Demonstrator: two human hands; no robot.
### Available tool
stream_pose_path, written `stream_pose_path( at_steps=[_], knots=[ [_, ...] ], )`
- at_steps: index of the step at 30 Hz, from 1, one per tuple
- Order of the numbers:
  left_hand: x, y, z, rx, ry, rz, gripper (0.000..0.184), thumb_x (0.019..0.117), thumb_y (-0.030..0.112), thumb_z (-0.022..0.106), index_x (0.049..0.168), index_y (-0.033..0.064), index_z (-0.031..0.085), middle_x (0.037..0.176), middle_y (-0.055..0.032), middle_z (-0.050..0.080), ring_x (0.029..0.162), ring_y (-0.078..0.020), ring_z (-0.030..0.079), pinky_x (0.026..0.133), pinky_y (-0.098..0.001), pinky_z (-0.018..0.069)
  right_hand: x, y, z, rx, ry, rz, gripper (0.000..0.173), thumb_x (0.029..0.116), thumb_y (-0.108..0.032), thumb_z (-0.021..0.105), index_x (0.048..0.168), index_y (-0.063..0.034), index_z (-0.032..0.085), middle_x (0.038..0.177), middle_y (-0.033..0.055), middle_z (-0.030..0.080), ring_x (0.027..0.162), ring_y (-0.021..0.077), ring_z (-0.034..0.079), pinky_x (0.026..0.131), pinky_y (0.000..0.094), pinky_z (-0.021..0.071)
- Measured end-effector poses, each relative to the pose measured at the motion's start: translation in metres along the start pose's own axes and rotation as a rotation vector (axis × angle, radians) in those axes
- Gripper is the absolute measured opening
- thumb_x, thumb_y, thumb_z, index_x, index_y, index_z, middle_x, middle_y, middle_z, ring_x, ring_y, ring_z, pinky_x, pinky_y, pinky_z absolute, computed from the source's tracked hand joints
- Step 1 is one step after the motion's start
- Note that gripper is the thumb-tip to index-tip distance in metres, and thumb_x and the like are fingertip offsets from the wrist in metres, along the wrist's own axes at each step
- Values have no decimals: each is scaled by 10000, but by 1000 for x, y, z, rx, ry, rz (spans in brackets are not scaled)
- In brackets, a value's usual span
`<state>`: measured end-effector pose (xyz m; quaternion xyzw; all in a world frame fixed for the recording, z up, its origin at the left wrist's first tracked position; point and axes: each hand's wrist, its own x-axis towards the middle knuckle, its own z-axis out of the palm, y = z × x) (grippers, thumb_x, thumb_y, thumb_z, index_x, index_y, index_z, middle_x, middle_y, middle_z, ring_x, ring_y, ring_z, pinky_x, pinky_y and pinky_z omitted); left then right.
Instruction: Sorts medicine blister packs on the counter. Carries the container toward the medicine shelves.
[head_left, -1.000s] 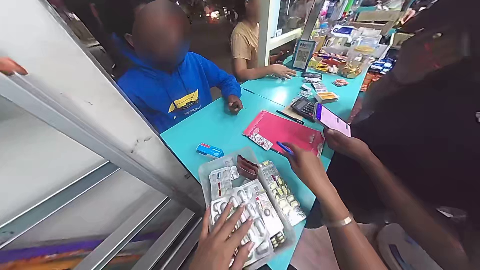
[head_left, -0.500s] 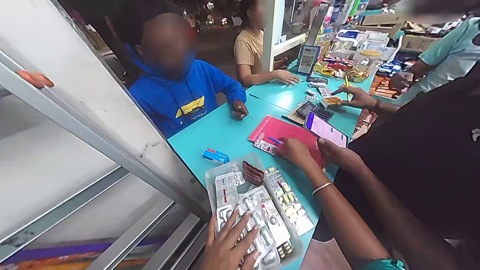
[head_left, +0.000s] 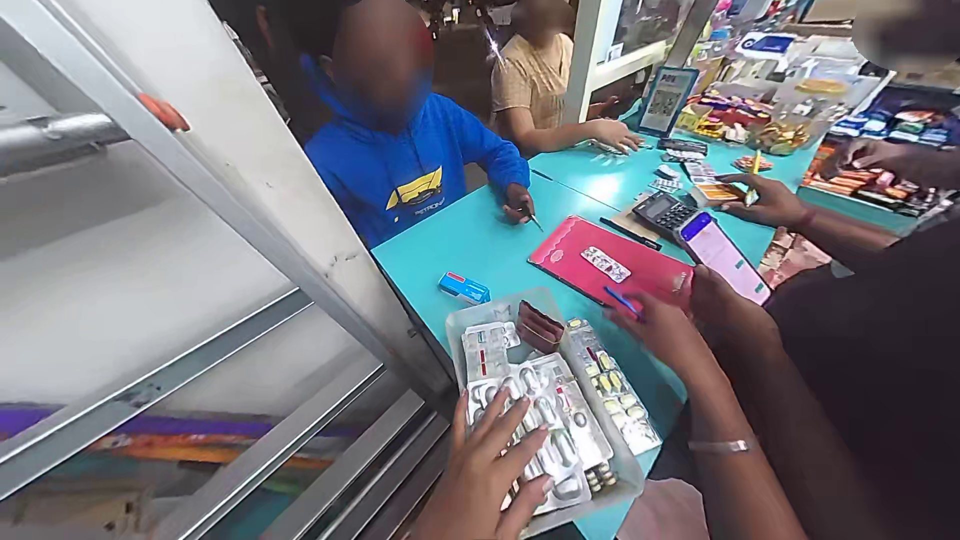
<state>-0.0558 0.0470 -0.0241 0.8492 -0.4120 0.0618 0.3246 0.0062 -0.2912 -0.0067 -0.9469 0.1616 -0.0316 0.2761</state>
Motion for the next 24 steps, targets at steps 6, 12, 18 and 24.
stream_pose_path(
  at_steps=[6,12,18,24],
  knots=[
    [3,-17,-15,-134,166,-41,350,1022,382,565,1200,152,761,1391,-72,651,1410,-270,505,1189,-514,363,-59,13,31,294,-183,6,606,930,-498,690,1275,-3,639,892,125,693,759,211,652,734,447,548],
    [3,-22,-7,21,34,26,325,1005,421,591,1160,203,775,1349,-23,680,1368,-268,550,1181,-662,274,-59,9,32,442,-326,26,374,857,-458,717,972,-103,689,739,-56,669,661,33,654,643,261,559],
    [45,-74,-51,-187,182,-51,293,1038,123,511,1177,-6,734,1229,-137,722,1204,-235,669,1071,-401,511,-69,3,25,282,-147,-33,489,809,-483,729,997,-34,684,760,26,645,678,119,630,643,381,536],
    [113,-155,-64,224,-187,-323,579,968,58,656,1517,163,505,1614,-146,396,1529,-430,245,1176,-683,229,-116,-52,-17,8,449,-271,544,848,-550,608,949,-28,727,706,63,640,626,136,572,591,382,459]
  ],
)
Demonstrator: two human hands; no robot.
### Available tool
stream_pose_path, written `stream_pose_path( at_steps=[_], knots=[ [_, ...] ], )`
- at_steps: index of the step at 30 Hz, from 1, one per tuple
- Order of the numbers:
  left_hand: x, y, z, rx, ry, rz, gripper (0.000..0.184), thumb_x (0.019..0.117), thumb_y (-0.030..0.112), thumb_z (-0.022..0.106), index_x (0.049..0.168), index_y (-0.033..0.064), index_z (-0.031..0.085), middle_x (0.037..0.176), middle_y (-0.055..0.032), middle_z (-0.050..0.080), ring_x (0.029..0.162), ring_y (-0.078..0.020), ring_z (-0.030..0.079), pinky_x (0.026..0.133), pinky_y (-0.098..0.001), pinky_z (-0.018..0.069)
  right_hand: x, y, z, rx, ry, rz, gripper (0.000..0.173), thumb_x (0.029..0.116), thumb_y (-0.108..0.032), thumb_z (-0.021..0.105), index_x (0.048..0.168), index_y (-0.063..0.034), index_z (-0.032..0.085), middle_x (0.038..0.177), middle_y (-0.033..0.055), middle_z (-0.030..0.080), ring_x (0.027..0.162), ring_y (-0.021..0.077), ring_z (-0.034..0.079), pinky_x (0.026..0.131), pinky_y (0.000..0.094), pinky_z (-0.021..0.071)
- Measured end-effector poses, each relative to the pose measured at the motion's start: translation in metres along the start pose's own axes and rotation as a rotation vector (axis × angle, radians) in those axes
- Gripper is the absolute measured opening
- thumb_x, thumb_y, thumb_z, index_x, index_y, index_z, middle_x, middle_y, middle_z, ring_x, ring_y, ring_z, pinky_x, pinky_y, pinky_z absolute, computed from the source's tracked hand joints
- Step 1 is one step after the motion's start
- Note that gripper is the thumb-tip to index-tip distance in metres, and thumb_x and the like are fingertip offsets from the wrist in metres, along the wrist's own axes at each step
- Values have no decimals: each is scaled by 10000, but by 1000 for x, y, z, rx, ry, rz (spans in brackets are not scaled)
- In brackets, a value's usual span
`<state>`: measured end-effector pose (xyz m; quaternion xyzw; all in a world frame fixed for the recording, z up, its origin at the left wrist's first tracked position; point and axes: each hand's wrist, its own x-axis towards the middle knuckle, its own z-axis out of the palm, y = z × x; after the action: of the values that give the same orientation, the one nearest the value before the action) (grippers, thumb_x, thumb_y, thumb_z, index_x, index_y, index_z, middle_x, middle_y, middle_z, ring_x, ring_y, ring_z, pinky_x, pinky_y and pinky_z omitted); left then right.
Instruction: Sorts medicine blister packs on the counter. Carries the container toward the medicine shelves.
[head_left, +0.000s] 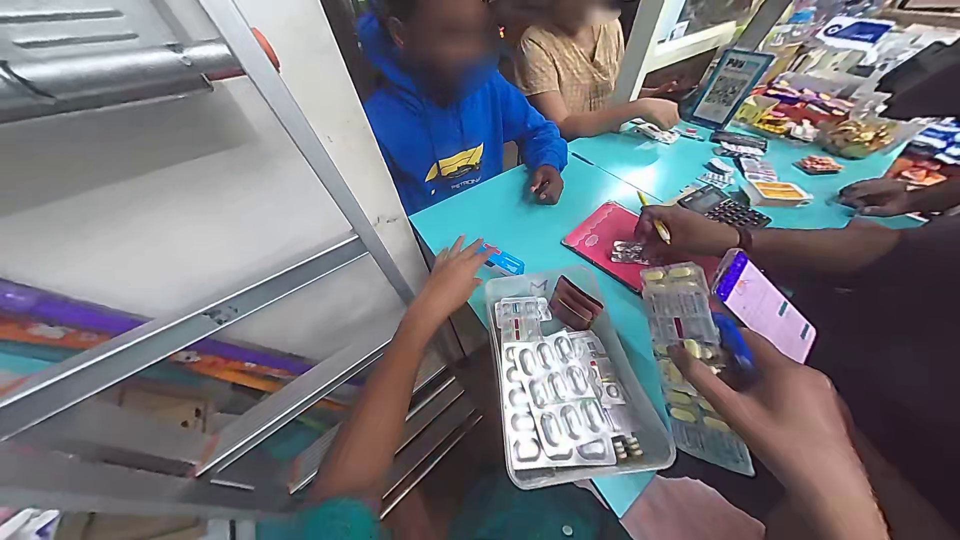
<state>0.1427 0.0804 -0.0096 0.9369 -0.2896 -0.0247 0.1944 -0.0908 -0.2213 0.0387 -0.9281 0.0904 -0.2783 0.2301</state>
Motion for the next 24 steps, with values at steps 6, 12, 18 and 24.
stream_pose_path(
  at_steps=[6,12,18,24],
  knots=[
    [38,-8,26,-4,42,85,425,1006,167,643,1418,71,599,1410,-195,585,1384,-393,476,1173,-605,302,23,-31,7,464,-364,-29,394,859,-492,697,1005,-126,725,718,-124,643,599,-66,576,544,167,502],
    [18,-7,3,-186,461,-126,430,1035,216,583,1355,-72,571,1242,-303,608,1109,-449,640,971,-596,510,9,-44,37,67,-364,34,586,888,-533,607,1245,-79,704,691,43,660,580,209,618,541,447,507],
    [-76,79,-20,-310,550,42,466,1061,317,441,1378,7,586,1038,-161,670,884,-230,641,798,-406,545,-11,-65,43,-172,-131,-39,376,848,-366,770,1038,-42,791,1005,220,688,609,318,676,504,478,550],
    [-78,94,20,-135,358,173,361,1043,162,471,1094,-101,713,1175,-387,621,1118,-615,551,980,-706,404,-8,-56,27,-66,-440,202,407,955,-303,701,1252,-35,628,1110,210,680,829,360,712,681,510,570]
  ],
)
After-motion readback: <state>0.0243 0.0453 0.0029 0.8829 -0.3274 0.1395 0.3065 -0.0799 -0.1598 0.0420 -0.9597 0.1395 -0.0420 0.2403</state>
